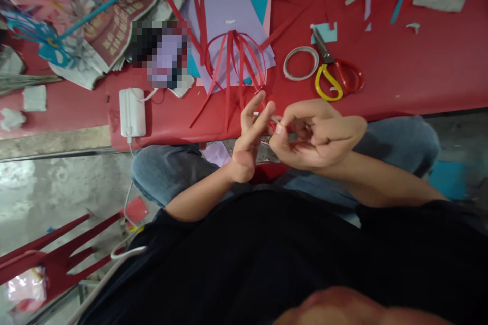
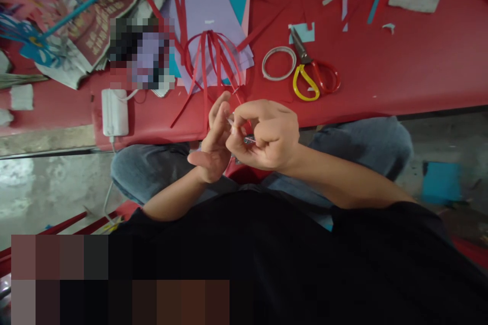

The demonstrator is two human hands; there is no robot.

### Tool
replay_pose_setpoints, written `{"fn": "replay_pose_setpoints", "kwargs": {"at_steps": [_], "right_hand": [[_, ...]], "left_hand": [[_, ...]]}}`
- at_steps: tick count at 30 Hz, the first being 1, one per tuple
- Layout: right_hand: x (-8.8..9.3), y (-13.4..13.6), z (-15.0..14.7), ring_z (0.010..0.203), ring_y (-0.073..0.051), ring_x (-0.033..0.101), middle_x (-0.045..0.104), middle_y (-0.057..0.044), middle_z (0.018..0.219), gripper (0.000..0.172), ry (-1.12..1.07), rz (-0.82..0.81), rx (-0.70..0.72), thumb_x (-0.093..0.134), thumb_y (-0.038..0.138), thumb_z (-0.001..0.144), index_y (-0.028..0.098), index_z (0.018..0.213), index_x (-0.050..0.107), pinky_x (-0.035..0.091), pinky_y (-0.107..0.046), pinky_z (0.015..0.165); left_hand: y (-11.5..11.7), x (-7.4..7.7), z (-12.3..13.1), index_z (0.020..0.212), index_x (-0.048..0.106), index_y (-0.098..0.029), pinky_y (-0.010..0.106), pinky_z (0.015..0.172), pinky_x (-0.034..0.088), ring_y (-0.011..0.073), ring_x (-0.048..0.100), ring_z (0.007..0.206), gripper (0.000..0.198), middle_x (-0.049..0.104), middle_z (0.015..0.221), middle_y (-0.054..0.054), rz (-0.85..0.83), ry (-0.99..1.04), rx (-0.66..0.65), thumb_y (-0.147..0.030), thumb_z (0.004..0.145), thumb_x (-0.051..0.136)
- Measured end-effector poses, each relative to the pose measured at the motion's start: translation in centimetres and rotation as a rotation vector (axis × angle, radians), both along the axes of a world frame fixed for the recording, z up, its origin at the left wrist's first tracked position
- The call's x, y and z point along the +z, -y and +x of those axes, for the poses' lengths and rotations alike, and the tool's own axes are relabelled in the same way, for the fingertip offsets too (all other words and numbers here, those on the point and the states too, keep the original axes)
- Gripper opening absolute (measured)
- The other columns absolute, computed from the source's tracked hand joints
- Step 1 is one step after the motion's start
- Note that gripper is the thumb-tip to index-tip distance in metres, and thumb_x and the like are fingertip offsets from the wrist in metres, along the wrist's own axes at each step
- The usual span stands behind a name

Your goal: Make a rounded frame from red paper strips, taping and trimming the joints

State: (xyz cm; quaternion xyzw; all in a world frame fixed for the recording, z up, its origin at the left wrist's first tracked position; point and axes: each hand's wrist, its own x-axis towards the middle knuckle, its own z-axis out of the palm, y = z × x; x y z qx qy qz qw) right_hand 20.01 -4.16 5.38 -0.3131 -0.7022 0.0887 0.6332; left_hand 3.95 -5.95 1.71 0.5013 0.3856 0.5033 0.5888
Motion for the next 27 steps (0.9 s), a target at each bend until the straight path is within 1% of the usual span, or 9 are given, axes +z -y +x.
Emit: {"fn": "replay_pose_setpoints", "kwargs": {"at_steps": [2,5,7,10,13,18,22,24,27], "right_hand": [[0.4,0.0,0.1,0.058,-0.013,0.059,0.077,0.002,0.092,0.056,0.036,0.017,0.002,0.08,0.014,0.092,0.027,0.076,0.028,0.05,-0.038,0.051],[1.0,-0.3,0.3,0.054,-0.011,0.051,0.075,0.004,0.086,0.051,0.09,0.055,0.058,0.076,0.014,0.092,0.027,0.077,0.029,0.045,-0.036,0.05],[1.2,-0.6,0.4,0.056,-0.012,0.057,0.076,0.005,0.084,0.044,0.158,0.048,0.153,0.074,0.015,0.091,0.028,0.079,0.034,0.046,-0.036,0.052],[1.0,-1.0,0.4,0.064,-0.014,0.067,0.078,0.005,0.086,0.028,0.237,0.035,0.27,0.074,0.016,0.093,0.03,0.092,0.049,0.05,-0.035,0.057],[0.6,-1.1,0.1,0.069,-0.015,0.069,0.078,0.004,0.089,0.021,0.28,0.013,0.336,0.07,0.014,0.098,0.029,0.106,0.058,0.053,-0.034,0.062],[-0.1,-0.9,-0.5,0.078,-0.013,0.071,0.076,0.004,0.092,0.021,0.285,-0.096,0.456,0.069,0.01,0.1,0.028,0.103,0.059,0.055,-0.028,0.07],[-0.6,-0.8,-0.6,0.075,-0.013,0.067,0.071,0.005,0.086,0.022,0.278,-0.147,0.465,0.072,0.009,0.099,0.027,0.101,0.06,0.051,-0.027,0.068],[-0.8,-0.9,-0.5,0.073,-0.014,0.065,0.068,0.005,0.082,0.021,0.29,-0.164,0.445,0.075,0.014,0.1,0.027,0.099,0.059,0.049,-0.029,0.068],[-0.9,-1.0,-0.4,0.074,-0.016,0.064,0.069,0.004,0.082,0.022,0.31,-0.179,0.443,0.079,0.025,0.1,0.027,0.098,0.058,0.048,-0.031,0.069]], "left_hand": [[-0.1,0.0,-0.2,0.15,0.074,-0.035,0.043,0.101,0.069,0.0317,0.073,0.14,0.111,0.041,0.189,0.007,0.0,0.07,-0.072,-0.111,0.085,0.026],[-0.7,0.5,-0.8,0.153,0.07,-0.034,0.041,0.1,0.07,0.0277,0.076,0.132,0.106,0.049,0.185,0.008,-0.127,0.113,-0.089,-0.106,0.092,0.022],[-1.2,1.4,-1.3,0.152,0.071,-0.037,0.042,0.1,0.069,0.0271,0.076,0.131,0.095,0.055,0.181,0.007,-0.161,0.168,-0.042,-0.101,0.097,0.028],[-2.2,2.5,-2.3,0.142,0.078,-0.041,0.036,0.097,0.065,0.0234,0.076,0.127,0.061,0.063,0.173,0.001,-0.147,0.241,0.038,-0.083,0.103,0.059],[-3.0,3.1,-3.0,0.133,0.084,-0.033,0.032,0.096,0.063,0.0228,0.076,0.127,0.049,0.071,0.164,0.005,-0.153,0.227,0.137,-0.069,0.1,0.075],[-3.8,2.8,-3.6,0.12,0.086,-0.028,0.033,0.099,0.062,0.0238,0.077,0.129,0.043,0.079,0.151,0.007,-0.146,0.177,0.324,-0.065,0.099,0.08],[-4.0,2.9,-4.0,0.114,0.087,-0.029,0.029,0.092,0.06,0.0175,0.077,0.112,0.03,0.082,0.145,0.005,-0.149,0.188,0.367,-0.055,0.101,0.078],[-4.1,3.0,-4.1,0.114,0.086,-0.03,0.028,0.089,0.058,0.0149,0.074,0.103,0.023,0.083,0.141,0.004,-0.159,0.221,0.384,-0.046,0.101,0.077],[-4.3,3.0,-4.0,0.117,0.085,-0.029,0.027,0.086,0.056,0.0137,0.073,0.099,0.023,0.084,0.135,0.005,-0.19,0.247,0.386,-0.041,0.1,0.077]]}}
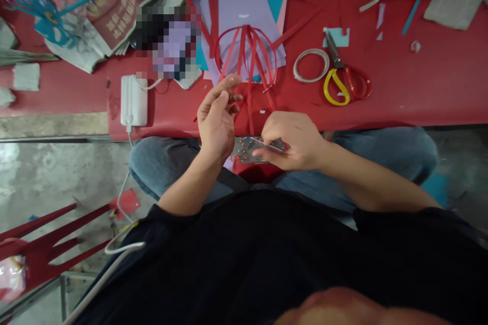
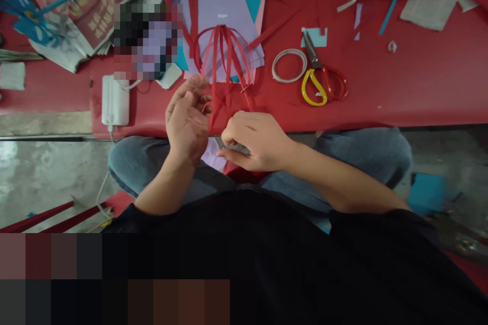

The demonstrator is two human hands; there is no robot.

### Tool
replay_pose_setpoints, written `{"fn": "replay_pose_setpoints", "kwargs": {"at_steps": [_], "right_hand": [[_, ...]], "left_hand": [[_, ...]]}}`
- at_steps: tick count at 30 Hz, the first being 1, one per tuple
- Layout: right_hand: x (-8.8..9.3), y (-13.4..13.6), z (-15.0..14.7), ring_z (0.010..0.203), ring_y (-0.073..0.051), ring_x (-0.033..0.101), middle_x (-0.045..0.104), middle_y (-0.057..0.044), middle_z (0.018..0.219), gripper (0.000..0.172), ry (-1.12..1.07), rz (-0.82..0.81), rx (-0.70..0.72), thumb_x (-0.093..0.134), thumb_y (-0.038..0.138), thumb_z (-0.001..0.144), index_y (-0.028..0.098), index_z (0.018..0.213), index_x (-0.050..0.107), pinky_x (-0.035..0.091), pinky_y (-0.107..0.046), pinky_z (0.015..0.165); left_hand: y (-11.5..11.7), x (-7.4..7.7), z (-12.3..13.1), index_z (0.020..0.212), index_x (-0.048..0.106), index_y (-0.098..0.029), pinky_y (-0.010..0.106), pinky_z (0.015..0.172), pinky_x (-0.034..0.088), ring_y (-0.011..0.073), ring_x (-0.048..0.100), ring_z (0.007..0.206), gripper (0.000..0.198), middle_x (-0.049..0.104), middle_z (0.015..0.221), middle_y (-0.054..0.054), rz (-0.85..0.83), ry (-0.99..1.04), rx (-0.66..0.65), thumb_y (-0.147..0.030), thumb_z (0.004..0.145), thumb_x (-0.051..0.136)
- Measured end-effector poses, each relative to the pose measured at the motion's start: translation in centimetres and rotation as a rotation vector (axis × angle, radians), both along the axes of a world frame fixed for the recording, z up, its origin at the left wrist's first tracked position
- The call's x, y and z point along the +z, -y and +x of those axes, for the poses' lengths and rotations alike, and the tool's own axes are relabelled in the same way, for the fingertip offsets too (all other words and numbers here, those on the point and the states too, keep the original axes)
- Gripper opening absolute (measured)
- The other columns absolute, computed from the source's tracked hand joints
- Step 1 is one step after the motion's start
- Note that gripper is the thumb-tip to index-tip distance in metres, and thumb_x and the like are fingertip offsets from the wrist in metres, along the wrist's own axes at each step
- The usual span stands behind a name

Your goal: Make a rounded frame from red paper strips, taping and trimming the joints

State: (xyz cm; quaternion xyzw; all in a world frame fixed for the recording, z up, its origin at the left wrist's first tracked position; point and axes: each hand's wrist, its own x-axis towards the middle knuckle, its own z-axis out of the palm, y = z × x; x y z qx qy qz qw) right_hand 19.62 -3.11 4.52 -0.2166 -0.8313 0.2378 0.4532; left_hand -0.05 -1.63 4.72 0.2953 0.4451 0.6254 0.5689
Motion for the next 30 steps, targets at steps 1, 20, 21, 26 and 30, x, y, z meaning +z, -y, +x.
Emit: {"fn": "replay_pose_setpoints", "kwargs": {"at_steps": [1,20,21,26,30], "right_hand": [[0.0,0.0,0.0,0.075,-0.016,0.065,0.069,0.004,0.083,0.021,-0.003,-0.014,0.005,0.079,0.025,0.1,0.027,0.098,0.058,0.049,-0.032,0.07],[0.3,0.0,0.0,0.095,-0.021,0.079,0.079,0.001,0.104,0.022,-0.13,-0.264,-0.101,0.075,0.02,0.095,0.029,0.113,0.065,0.061,-0.04,0.091],[0.4,0.0,0.0,0.09,-0.019,0.078,0.079,0.002,0.099,0.015,-0.113,-0.241,-0.158,0.076,0.023,0.098,0.029,0.109,0.067,0.06,-0.039,0.087],[0.2,-0.7,0.2,0.075,-0.018,0.07,0.076,0.001,0.086,0.013,0.025,-0.078,-0.413,0.069,0.034,0.108,0.027,0.098,0.069,0.053,-0.039,0.076],[-0.7,-0.9,0.9,0.079,-0.021,0.07,0.079,-0.003,0.092,0.011,0.18,0.145,-0.536,0.069,0.036,0.11,0.028,0.106,0.074,0.049,-0.043,0.077]], "left_hand": [[-0.1,-0.1,0.1,0.118,0.085,-0.028,0.027,0.085,0.055,0.0135,0.073,0.098,0.024,0.084,0.134,0.005,-0.011,-0.002,-0.008,-0.041,0.1,0.077],[-0.3,-1.8,-0.2,0.116,0.089,-0.031,0.03,0.087,0.059,0.015,0.078,0.098,0.024,0.089,0.129,0.003,0.035,0.006,-0.181,-0.038,0.094,0.082],[-0.2,-1.9,-0.1,0.116,0.089,-0.031,0.03,0.087,0.06,0.0145,0.078,0.097,0.023,0.089,0.127,0.002,0.038,0.011,-0.188,-0.038,0.094,0.082],[0.3,-2.1,0.4,0.116,0.09,-0.033,0.03,0.09,0.062,0.0134,0.077,0.096,0.022,0.089,0.127,0.001,0.056,0.009,-0.232,-0.037,0.095,0.083],[1.1,-1.9,0.6,0.132,0.086,-0.033,0.038,0.098,0.066,0.0211,0.078,0.117,0.04,0.081,0.152,0.002,0.12,0.071,-0.406,-0.04,0.093,0.079]]}}
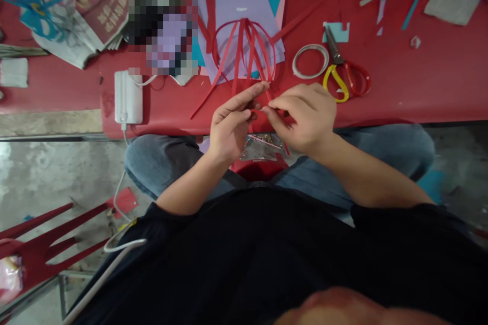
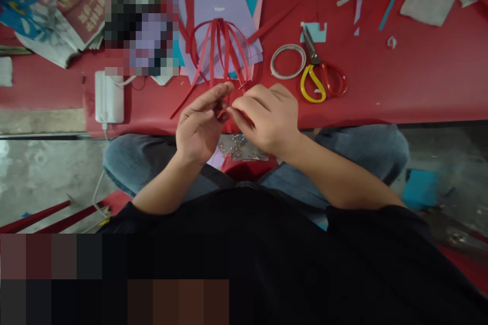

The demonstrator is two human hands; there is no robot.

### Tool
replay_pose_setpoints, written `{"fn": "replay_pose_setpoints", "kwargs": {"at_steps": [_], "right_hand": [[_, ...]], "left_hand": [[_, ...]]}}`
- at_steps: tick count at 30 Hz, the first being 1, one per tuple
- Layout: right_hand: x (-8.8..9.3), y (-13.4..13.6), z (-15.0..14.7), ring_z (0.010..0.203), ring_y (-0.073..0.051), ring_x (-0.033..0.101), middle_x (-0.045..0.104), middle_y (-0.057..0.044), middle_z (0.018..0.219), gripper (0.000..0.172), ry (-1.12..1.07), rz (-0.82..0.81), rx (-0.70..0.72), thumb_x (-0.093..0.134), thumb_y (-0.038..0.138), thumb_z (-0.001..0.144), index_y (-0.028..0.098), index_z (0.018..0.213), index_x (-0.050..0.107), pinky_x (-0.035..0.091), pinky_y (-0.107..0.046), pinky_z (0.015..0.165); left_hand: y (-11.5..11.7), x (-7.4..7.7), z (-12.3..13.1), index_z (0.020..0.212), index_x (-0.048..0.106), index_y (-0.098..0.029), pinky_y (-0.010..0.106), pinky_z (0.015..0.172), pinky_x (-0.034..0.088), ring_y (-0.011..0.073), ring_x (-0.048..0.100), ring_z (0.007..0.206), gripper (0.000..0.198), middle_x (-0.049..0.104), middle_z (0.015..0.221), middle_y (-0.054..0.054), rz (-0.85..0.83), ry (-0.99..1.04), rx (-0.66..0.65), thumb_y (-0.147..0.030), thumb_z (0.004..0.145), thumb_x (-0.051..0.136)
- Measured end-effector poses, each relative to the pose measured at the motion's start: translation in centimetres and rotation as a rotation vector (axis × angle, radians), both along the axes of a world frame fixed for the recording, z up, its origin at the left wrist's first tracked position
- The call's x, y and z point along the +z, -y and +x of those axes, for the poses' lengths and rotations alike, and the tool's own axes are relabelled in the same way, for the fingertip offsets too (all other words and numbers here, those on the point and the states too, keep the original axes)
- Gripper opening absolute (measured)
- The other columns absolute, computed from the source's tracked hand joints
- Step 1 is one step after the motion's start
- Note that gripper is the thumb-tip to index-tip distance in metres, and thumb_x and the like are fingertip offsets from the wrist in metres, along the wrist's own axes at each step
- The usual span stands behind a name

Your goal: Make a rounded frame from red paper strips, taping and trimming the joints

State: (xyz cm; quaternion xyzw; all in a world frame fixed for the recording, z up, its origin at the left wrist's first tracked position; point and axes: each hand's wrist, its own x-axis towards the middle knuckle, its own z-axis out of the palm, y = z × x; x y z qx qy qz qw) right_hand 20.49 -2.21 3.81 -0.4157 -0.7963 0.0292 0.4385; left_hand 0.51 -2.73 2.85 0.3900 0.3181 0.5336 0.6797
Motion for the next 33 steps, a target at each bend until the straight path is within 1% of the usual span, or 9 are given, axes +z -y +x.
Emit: {"fn": "replay_pose_setpoints", "kwargs": {"at_steps": [3,6,10,15,19,23,26,29,33], "right_hand": [[-0.5,0.2,0.5,0.084,-0.024,0.073,0.081,-0.004,0.1,0.015,0.081,0.024,-0.065,0.067,0.038,0.112,0.031,0.117,0.079,0.05,-0.044,0.078],[-0.5,0.5,0.7,0.085,-0.023,0.074,0.084,-0.003,0.105,0.02,0.143,0.108,-0.108,0.067,0.035,0.112,0.033,0.127,0.079,0.05,-0.044,0.075],[0.1,0.7,0.8,0.078,-0.02,0.075,0.086,-0.001,0.103,0.022,0.197,0.283,-0.131,0.071,0.026,0.107,0.031,0.128,0.077,0.047,-0.042,0.068],[0.0,0.8,0.9,0.081,-0.021,0.078,0.087,-0.004,0.107,0.022,0.233,0.252,-0.121,0.068,0.029,0.11,0.028,0.132,0.076,0.045,-0.042,0.069],[-0.6,0.6,0.9,0.078,-0.021,0.075,0.087,-0.004,0.102,0.018,0.255,0.229,-0.123,0.066,0.03,0.112,0.026,0.127,0.075,0.04,-0.043,0.068],[-0.6,0.5,0.8,0.073,-0.02,0.069,0.083,-0.003,0.091,0.019,0.352,0.131,-0.207,0.059,0.037,0.115,0.028,0.109,0.075,0.038,-0.043,0.067],[-0.1,0.3,0.7,0.073,-0.019,0.066,0.081,-0.001,0.088,0.014,0.328,0.117,-0.197,0.061,0.037,0.113,0.031,0.107,0.072,0.042,-0.042,0.067],[0.5,0.3,0.6,0.067,-0.02,0.063,0.078,0.001,0.083,0.008,0.131,0.117,-0.119,0.06,0.031,0.111,0.032,0.109,0.068,0.043,-0.042,0.064],[1.2,0.4,0.5,0.07,-0.021,0.064,0.079,-0.002,0.089,0.011,-0.001,-0.136,-0.081,0.061,0.025,0.109,0.032,0.104,0.068,0.051,-0.044,0.069]], "left_hand": [[0.6,0.0,0.2,0.146,0.078,-0.032,0.05,0.112,0.066,0.0317,0.073,0.142,0.053,0.066,0.173,0.002,0.048,-0.042,-0.107,-0.057,0.101,0.068],[1.2,-0.2,0.4,0.151,0.073,-0.038,0.057,0.127,0.061,0.0385,0.059,0.163,0.06,0.053,0.184,-0.003,0.097,-0.127,-0.146,-0.072,0.104,0.057],[1.4,-0.9,0.6,0.154,0.073,-0.041,0.055,0.133,0.058,0.04,0.038,0.179,0.065,0.045,0.189,-0.008,0.143,-0.074,-0.151,-0.074,0.1,0.062],[1.3,-2.0,0.7,0.156,0.073,-0.041,0.059,0.15,0.039,0.0394,0.026,0.185,0.069,0.041,0.19,-0.008,0.249,-0.107,-0.105,-0.079,0.099,0.062],[1.5,-2.3,0.7,0.16,0.071,-0.038,0.059,0.153,0.031,0.0384,0.023,0.186,0.072,0.037,0.193,-0.007,0.286,-0.03,-0.141,-0.08,0.104,0.054],[1.7,-1.9,0.8,0.16,0.071,-0.035,0.059,0.153,0.029,0.0389,0.021,0.186,0.078,0.037,0.193,-0.003,0.244,0.004,-0.161,-0.085,0.104,0.05],[1.8,-1.3,0.8,0.155,0.075,-0.036,0.054,0.15,0.035,0.0364,0.021,0.187,0.076,0.036,0.193,-0.004,0.194,0.003,-0.173,-0.086,0.102,0.053],[1.7,-0.6,0.9,0.15,0.079,-0.037,0.054,0.145,0.044,0.0369,0.026,0.185,0.074,0.041,0.191,-0.003,0.153,-0.03,-0.152,-0.087,0.102,0.053],[1.7,0.0,1.0,0.145,0.081,-0.036,0.055,0.137,0.05,0.0386,0.036,0.18,0.078,0.053,0.184,0.001,0.128,-0.089,-0.129,-0.093,0.099,0.053]]}}
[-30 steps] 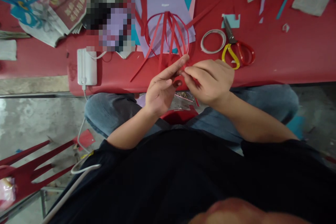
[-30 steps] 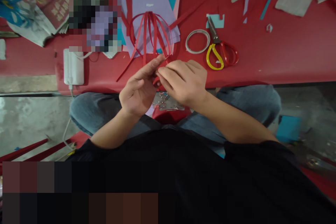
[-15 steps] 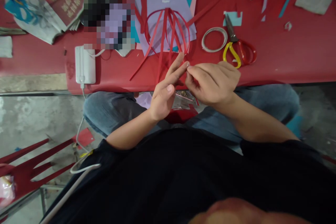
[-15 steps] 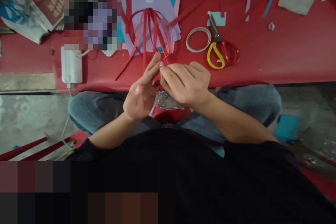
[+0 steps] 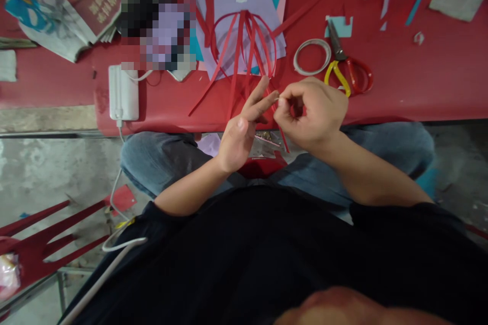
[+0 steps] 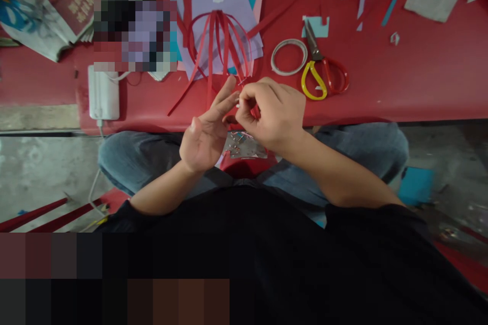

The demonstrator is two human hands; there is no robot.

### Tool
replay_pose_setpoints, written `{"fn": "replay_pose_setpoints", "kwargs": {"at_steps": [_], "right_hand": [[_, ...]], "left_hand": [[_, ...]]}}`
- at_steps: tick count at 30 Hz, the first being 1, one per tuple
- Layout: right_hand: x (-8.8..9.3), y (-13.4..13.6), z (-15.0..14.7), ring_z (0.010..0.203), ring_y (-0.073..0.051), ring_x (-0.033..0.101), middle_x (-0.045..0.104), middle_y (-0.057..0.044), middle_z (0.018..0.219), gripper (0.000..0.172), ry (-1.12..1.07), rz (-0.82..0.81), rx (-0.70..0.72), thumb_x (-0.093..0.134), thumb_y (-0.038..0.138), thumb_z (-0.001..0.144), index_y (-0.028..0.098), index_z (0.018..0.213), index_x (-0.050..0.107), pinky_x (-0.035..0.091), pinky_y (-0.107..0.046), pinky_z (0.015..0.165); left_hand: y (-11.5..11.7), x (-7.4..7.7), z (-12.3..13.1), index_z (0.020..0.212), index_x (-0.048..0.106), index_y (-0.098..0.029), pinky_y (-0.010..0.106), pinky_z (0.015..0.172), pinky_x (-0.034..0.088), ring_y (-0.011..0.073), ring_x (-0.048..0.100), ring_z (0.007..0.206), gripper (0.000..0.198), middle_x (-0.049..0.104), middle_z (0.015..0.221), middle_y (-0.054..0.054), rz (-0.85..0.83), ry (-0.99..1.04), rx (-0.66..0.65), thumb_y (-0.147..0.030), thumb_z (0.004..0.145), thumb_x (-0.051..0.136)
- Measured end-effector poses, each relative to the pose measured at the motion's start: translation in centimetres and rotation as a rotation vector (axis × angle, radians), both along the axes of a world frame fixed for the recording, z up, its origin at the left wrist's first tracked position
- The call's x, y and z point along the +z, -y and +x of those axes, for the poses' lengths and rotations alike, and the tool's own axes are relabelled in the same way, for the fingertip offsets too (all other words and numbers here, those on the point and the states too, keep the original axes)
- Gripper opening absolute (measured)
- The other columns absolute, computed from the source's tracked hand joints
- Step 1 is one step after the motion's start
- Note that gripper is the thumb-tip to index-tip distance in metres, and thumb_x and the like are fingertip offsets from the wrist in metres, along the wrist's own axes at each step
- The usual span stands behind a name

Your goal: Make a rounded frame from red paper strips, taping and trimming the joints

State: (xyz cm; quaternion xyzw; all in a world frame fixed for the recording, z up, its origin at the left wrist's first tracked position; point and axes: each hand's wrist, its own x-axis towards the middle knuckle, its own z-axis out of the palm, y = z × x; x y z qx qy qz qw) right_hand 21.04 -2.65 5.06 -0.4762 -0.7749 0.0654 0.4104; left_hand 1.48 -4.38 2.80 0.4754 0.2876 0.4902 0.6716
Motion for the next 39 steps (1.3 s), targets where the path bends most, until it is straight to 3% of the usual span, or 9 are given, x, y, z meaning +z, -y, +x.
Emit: {"fn": "replay_pose_setpoints", "kwargs": {"at_steps": [3,6,12,21,27,29,32,35,39], "right_hand": [[0.4,0.2,0.1,0.074,-0.023,0.065,0.078,-0.004,0.09,0.009,-0.031,-0.129,-0.028,0.065,0.026,0.107,0.033,0.103,0.07,0.056,-0.048,0.077],[0.7,0.3,-0.3,0.074,-0.022,0.065,0.078,-0.004,0.087,0.008,-0.093,-0.168,-0.063,0.068,0.027,0.102,0.033,0.097,0.068,0.057,-0.045,0.072],[1.0,-0.1,-1.1,0.059,-0.014,0.059,0.067,0.003,0.072,0.012,-0.304,-0.115,0.009,0.067,0.027,0.097,0.027,0.087,0.061,0.051,-0.034,0.058],[-0.1,-1.1,-0.2,0.058,-0.013,0.059,0.066,0.001,0.073,0.026,-0.438,-0.368,0.123,0.075,0.042,0.107,0.026,0.088,0.067,0.049,-0.031,0.051],[0.9,-2.4,1.3,0.052,-0.012,0.054,0.068,0.001,0.072,0.026,-0.472,-0.599,0.236,0.084,0.05,0.103,0.025,0.094,0.079,0.044,-0.03,0.045],[1.1,-2.5,1.5,0.051,-0.012,0.054,0.07,0.001,0.073,0.027,-0.455,-0.586,0.223,0.081,0.051,0.105,0.026,0.096,0.081,0.045,-0.031,0.046],[1.6,-1.8,1.3,0.063,-0.017,0.063,0.076,-0.002,0.081,0.025,-0.35,-0.428,0.155,0.075,0.05,0.108,0.027,0.102,0.082,0.056,-0.036,0.059],[2.0,-1.0,1.1,0.078,-0.021,0.07,0.081,-0.004,0.095,0.017,-0.165,-0.257,0.151,0.071,0.041,0.11,0.029,0.108,0.083,0.06,-0.043,0.073],[1.9,-0.4,1.2,0.087,-0.026,0.072,0.082,-0.007,0.106,0.013,0.008,-0.257,0.172,0.07,0.033,0.109,0.032,0.115,0.081,0.059,-0.048,0.081]], "left_hand": [[0.0,-0.2,0.0,0.147,0.08,-0.038,0.053,0.136,0.05,0.0381,0.036,0.18,0.077,0.047,0.188,-0.002,0.024,0.013,-0.012,-0.093,0.1,0.052],[0.0,-0.6,-0.1,0.149,0.079,-0.039,0.052,0.136,0.049,0.0381,0.033,0.182,0.076,0.039,0.192,-0.004,0.053,0.034,-0.024,-0.09,0.102,0.048],[0.1,-0.7,0.0,0.142,0.083,-0.035,0.053,0.127,0.055,0.0401,0.046,0.175,0.073,0.051,0.186,0.002,0.05,-0.061,0.073,-0.088,0.104,0.05],[-0.2,-1.7,-0.3,0.142,0.084,-0.039,0.058,0.146,0.039,0.0369,0.043,0.177,0.047,0.056,0.182,-0.001,0.178,-0.094,0.113,-0.056,0.098,0.081],[-0.3,-1.8,-0.6,0.131,0.088,-0.038,0.059,0.137,0.048,0.0385,0.052,0.17,0.037,0.064,0.175,0.0,0.162,-0.119,0.202,-0.052,0.098,0.08],[-0.3,-1.9,-0.6,0.13,0.088,-0.039,0.057,0.129,0.054,0.0383,0.055,0.167,0.036,0.064,0.175,-0.001,0.154,-0.134,0.211,-0.049,0.097,0.079],[-0.2,-2.1,-0.7,0.133,0.087,-0.039,0.053,0.121,0.057,0.0382,0.056,0.167,0.037,0.061,0.177,-0.001,0.143,-0.137,0.208,-0.045,0.097,0.078],[-0.2,-2.2,-0.6,0.136,0.086,-0.039,0.053,0.125,0.055,0.0378,0.053,0.17,0.04,0.06,0.179,-0.001,0.154,-0.138,0.202,-0.043,0.097,0.077],[-0.1,-2.0,-0.7,0.135,0.087,-0.036,0.053,0.134,0.049,0.035,0.057,0.165,0.042,0.059,0.179,0.0,0.203,-0.216,0.229,-0.034,0.095,0.075]]}}
